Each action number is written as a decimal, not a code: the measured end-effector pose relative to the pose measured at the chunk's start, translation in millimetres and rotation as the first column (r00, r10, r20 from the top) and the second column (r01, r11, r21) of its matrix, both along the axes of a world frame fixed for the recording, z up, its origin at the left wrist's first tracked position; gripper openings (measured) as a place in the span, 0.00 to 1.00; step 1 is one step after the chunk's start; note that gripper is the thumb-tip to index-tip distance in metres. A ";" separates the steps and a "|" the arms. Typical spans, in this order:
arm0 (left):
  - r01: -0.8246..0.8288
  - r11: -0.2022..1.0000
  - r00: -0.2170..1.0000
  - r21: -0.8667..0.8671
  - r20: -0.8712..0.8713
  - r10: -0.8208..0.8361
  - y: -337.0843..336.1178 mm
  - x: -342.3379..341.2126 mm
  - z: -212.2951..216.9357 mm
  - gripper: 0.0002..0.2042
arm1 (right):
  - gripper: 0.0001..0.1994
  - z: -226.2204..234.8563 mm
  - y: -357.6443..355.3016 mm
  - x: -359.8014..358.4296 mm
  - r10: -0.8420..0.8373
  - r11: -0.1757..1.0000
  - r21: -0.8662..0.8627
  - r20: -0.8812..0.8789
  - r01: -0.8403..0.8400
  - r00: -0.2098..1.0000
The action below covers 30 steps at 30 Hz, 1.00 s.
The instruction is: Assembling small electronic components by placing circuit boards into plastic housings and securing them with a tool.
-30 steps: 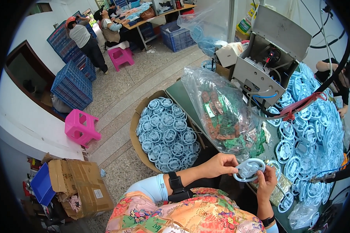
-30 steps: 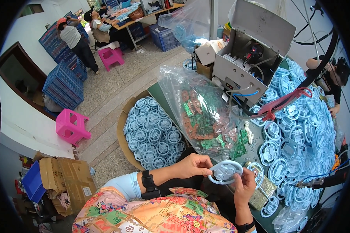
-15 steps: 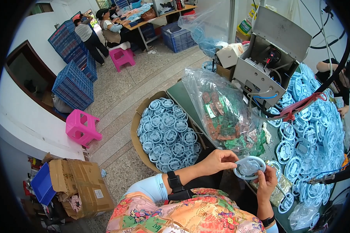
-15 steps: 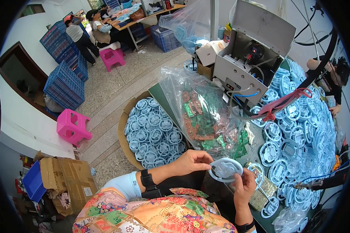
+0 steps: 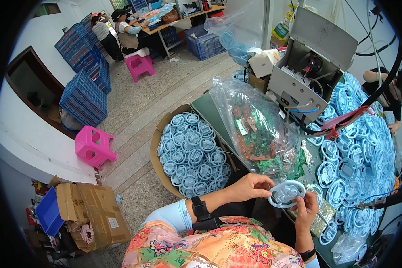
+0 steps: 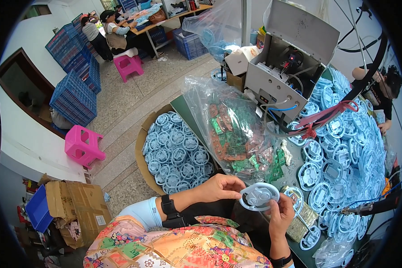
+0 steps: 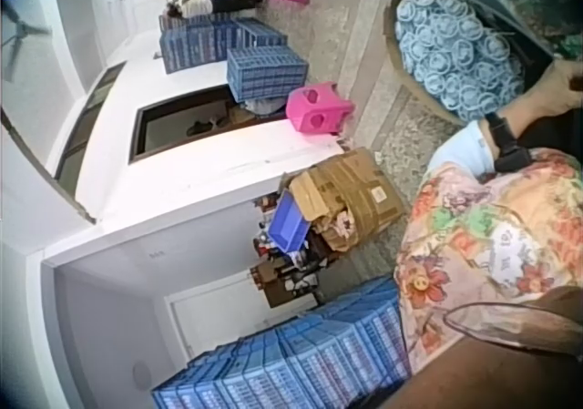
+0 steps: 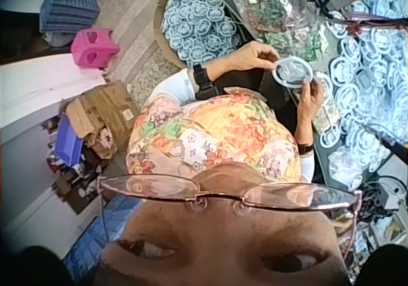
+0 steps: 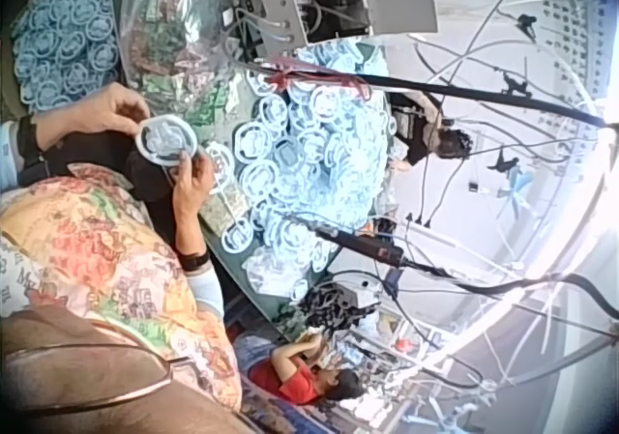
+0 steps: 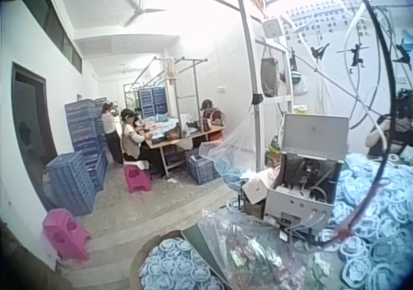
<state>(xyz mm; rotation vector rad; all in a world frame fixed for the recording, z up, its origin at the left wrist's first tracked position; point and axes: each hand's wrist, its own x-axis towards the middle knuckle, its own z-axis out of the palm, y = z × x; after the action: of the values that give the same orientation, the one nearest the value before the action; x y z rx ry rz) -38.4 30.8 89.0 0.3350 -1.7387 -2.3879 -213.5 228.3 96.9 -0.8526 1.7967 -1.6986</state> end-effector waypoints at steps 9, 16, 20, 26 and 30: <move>0.059 0.998 0.996 0.018 -0.073 -0.058 0.9 -0.3 12.0 0.13 | 0.11 -0.3 -1.2 -2.0 -0.013 1.000 -0.014 0.094 0.014 0.995; 0.156 0.987 0.987 0.025 -0.054 -0.154 2.5 -0.5 18.8 0.12 | 0.10 -6.1 2.1 -4.5 0.012 1.000 0.002 0.132 -0.013 0.991; 0.148 0.988 0.987 0.040 -0.068 -0.145 3.0 0.3 13.0 0.12 | 0.10 -7.3 3.7 -6.6 0.012 1.000 0.010 0.142 -0.013 0.990; 0.147 0.989 0.988 0.010 -0.051 -0.146 3.8 -0.8 17.7 0.11 | 0.10 -3.5 3.5 -4.4 -0.005 1.000 0.018 0.060 0.004 0.998; 0.136 0.990 0.990 -0.037 -0.040 -0.138 3.0 -2.6 16.1 0.11 | 0.10 -3.0 3.8 -0.5 -0.017 1.000 0.015 0.074 0.016 0.997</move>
<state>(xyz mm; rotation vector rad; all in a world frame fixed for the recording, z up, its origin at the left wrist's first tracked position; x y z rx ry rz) -41.0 33.7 105.1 0.1634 -1.8373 -2.4350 -214.0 232.1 93.9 -0.7607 1.7695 -1.7034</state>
